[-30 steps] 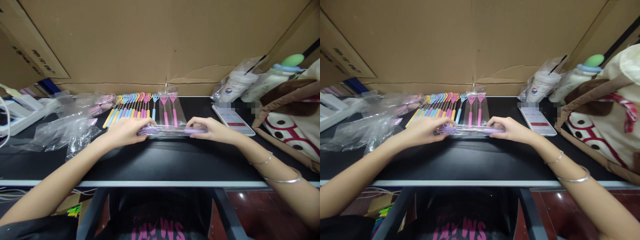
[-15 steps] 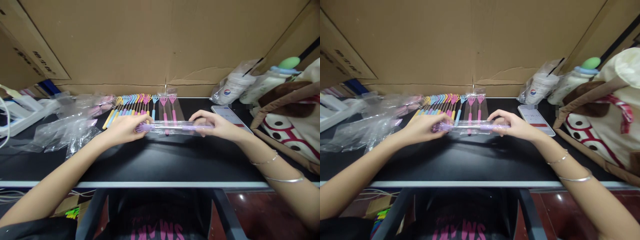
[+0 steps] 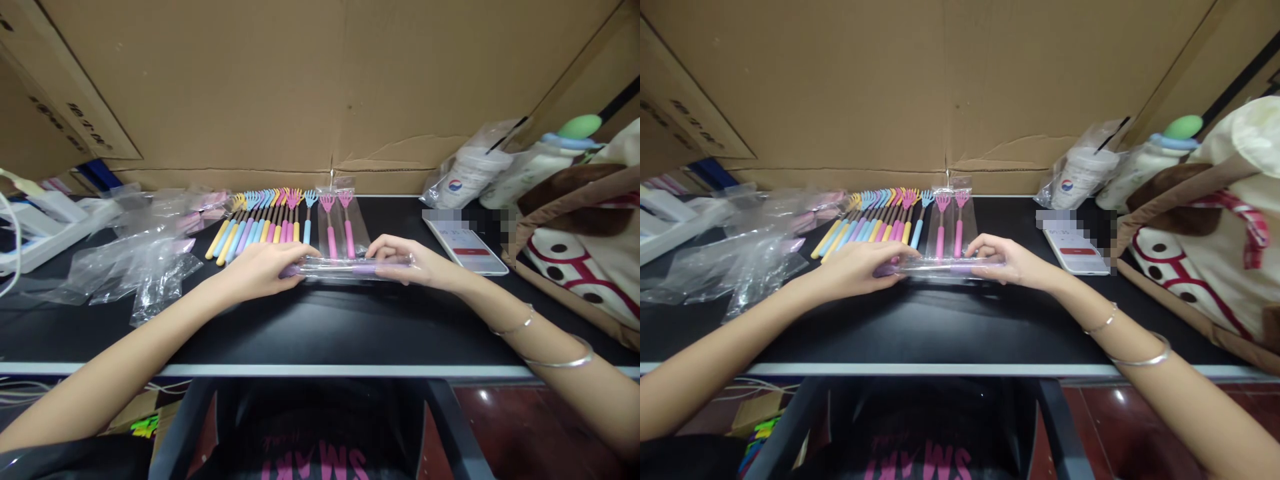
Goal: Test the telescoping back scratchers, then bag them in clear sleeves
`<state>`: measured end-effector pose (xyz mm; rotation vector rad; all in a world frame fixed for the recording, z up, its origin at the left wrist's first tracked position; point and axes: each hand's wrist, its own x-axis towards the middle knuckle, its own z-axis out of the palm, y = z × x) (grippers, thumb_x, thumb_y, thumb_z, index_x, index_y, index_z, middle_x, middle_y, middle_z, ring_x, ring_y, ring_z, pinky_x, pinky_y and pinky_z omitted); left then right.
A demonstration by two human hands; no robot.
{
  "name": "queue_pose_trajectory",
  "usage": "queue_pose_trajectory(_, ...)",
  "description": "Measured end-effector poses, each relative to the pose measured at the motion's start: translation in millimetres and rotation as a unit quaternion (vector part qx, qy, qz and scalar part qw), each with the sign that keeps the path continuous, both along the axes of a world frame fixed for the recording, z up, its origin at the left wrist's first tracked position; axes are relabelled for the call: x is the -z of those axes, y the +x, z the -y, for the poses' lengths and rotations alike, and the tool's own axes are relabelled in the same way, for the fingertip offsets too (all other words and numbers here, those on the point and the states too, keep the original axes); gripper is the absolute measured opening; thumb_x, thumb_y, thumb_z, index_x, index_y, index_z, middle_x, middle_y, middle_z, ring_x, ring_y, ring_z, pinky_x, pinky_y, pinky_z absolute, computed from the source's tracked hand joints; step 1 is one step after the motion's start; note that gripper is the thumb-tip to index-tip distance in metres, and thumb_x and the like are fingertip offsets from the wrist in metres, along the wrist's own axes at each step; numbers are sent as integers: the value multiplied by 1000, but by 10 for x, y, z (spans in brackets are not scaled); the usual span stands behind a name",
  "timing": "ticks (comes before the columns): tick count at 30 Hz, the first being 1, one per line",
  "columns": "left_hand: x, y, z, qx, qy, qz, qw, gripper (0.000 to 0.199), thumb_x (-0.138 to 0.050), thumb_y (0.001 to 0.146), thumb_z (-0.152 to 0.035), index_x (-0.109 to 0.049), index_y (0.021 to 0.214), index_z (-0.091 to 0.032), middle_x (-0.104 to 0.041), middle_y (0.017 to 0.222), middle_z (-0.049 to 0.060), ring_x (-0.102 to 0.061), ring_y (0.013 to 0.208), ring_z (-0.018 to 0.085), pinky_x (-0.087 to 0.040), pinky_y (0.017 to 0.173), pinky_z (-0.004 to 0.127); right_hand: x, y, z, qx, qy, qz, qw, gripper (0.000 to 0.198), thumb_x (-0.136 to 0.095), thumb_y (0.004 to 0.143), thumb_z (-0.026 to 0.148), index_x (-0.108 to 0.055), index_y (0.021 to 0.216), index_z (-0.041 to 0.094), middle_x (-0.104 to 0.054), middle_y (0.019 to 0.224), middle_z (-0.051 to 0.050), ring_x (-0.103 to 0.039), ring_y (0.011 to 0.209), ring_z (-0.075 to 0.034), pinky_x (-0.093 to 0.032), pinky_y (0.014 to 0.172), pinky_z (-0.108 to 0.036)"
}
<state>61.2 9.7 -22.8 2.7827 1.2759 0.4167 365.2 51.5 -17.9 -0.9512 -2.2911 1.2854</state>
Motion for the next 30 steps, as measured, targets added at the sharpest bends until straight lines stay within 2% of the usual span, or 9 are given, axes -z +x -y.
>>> queue_pose_trajectory(5,-67,-45,-10,-4,-26,9,1000,44,-58,86,-48,-53,126,-31,-69,96,-1,-64,80,16,-40,64,22,-55,26,6,2,8,-2,1000,37,-65,82,45,-51,101,17,-54,71,3,-50,54,-7,-41,49,-20)
queue_pose_trajectory(9,-183,-146,-40,-38,-43,-1,998,50,-52,86,-59,-53,126,-30,-69,89,-1,-62,73,16,-38,65,23,-95,102,-32,16,8,-22,1000,36,-68,80,45,-52,97,17,-55,72,1,-50,59,-9,-41,49,-21)
queue_pose_trajectory(14,-285,-250,-107,-28,-122,22,992,48,-35,93,-57,-59,118,-24,-68,94,2,-60,80,18,-41,74,26,-159,172,-71,51,6,-33,998,39,-73,73,48,-54,92,18,-57,69,1,-51,58,-10,-40,49,-22)
queue_pose_trajectory(19,-279,-293,-159,-1,-183,59,981,42,-39,93,-52,-63,110,-22,-68,96,1,-59,80,16,-41,72,24,-158,181,-89,56,-10,-36,998,38,-74,72,46,-55,90,19,-58,66,2,-50,54,-10,-38,46,-22)
queue_pose_trajectory(30,-181,-263,-191,9,-139,93,986,36,-48,91,-48,-65,102,-18,-65,81,2,-54,67,12,-38,63,22,-101,198,-97,58,20,-26,998,33,-70,78,44,-56,92,18,-56,64,2,-50,54,-9,-36,50,-23)
